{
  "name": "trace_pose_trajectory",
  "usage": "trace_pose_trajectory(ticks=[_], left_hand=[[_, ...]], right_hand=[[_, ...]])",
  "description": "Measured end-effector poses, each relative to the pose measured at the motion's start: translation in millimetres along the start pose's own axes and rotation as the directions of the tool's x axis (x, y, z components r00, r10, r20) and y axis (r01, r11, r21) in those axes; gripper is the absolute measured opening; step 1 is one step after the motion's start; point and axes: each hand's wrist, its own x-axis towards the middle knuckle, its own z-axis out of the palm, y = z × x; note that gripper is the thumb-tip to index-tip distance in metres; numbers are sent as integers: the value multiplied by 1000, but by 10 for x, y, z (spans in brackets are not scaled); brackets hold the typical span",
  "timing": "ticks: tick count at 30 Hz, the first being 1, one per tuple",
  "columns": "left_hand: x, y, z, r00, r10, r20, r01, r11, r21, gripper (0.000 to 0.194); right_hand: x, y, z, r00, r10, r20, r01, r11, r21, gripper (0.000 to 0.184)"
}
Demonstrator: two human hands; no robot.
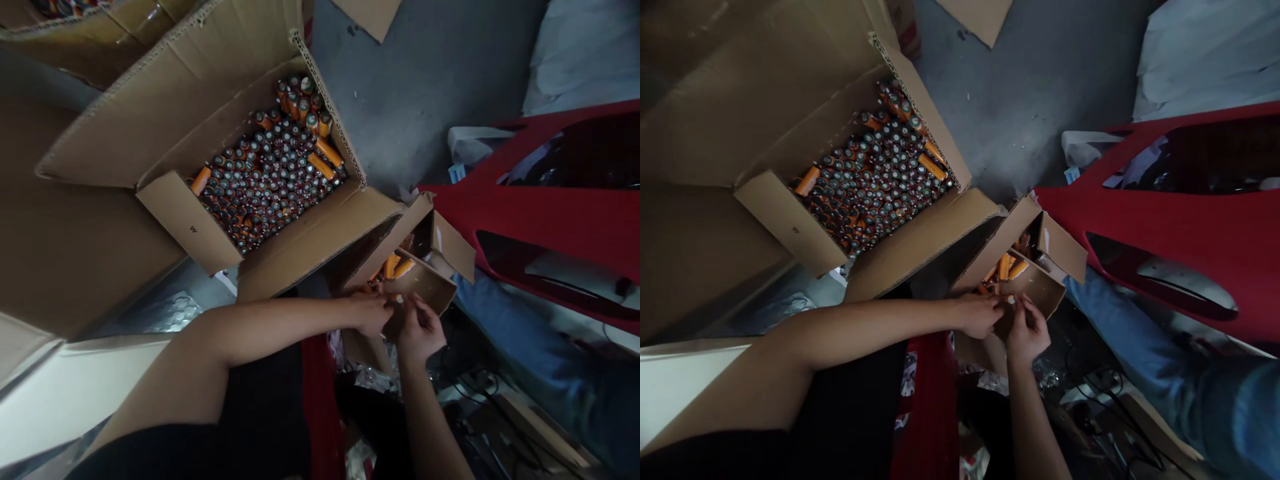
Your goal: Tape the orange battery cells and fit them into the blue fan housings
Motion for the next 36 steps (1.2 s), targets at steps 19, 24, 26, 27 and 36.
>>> trace_pose_trajectory(ticks=[19, 24, 26, 27, 36], left_hand=[[24, -36, -83, 987, 55, -149, -50, 998, 36, 25], [21, 47, -202, 897, -76, -436, 83, 997, -2, 62], [37, 65, -160, 923, -116, -366, 103, 993, -54, 73], [48, 71, -132, 935, -124, -332, 103, 991, -80, 76], [198, -51, 2, 961, -257, 101, 273, 835, -478, 68]], right_hand=[[543, 414, -442, 940, 324, 110, -291, 926, -242, 59], [579, 545, -798, 847, 514, 137, -511, 857, -59, 58], [595, 633, -990, 792, 591, 152, -592, 805, -39, 54], [603, 687, -1081, 767, 620, 167, -623, 781, -42, 51], [526, 1133, -1226, 757, 615, 220, -616, 784, -73, 43]])
